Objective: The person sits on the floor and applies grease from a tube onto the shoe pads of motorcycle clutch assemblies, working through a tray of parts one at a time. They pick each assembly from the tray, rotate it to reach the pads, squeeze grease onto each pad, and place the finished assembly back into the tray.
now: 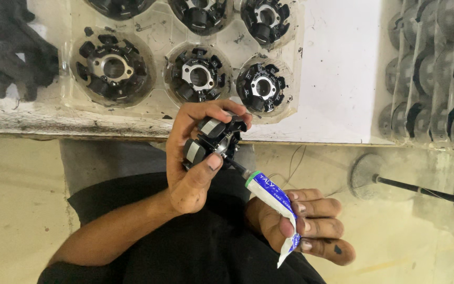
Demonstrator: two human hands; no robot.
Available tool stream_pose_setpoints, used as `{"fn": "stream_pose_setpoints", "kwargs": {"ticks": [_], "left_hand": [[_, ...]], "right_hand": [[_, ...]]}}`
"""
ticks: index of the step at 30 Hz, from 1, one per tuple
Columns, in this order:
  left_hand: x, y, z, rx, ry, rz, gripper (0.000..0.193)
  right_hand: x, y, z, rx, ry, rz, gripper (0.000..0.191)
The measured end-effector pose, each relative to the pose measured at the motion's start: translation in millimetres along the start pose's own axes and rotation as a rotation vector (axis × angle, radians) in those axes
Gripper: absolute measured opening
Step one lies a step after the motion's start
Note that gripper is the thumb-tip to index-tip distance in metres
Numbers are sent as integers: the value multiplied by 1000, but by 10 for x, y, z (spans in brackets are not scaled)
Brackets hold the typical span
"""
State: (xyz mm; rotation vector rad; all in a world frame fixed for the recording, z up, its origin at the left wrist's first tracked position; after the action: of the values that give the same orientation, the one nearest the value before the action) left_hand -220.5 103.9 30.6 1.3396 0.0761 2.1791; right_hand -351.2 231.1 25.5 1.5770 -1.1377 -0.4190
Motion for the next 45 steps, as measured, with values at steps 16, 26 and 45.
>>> {"fn": "stream_pose_setpoints", "kwargs": {"ticks": [16,26,45], "left_hand": [[55,-64,-107,-92,-520,218,47],[128,-60,-52,-210,-729,469,57],[48,-125,-26,-299,-863,555,51]], "right_hand": [[51,115,45,239,127,31,39],[-7,146,223,357,347,4,32],[-96,-62,8,17,128,-142,43]]}}
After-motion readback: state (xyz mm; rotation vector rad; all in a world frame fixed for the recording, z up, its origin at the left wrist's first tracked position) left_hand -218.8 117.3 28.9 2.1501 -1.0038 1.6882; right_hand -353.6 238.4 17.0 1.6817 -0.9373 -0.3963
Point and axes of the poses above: each hand's wrist, its own y-axis towards the middle knuckle, its own x-axis out of the palm, z = x × y, the point moved 3 cm from there along y, towards the middle knuckle, and after that the axes turned 10 degrees about -y, right-handed, at the moved point
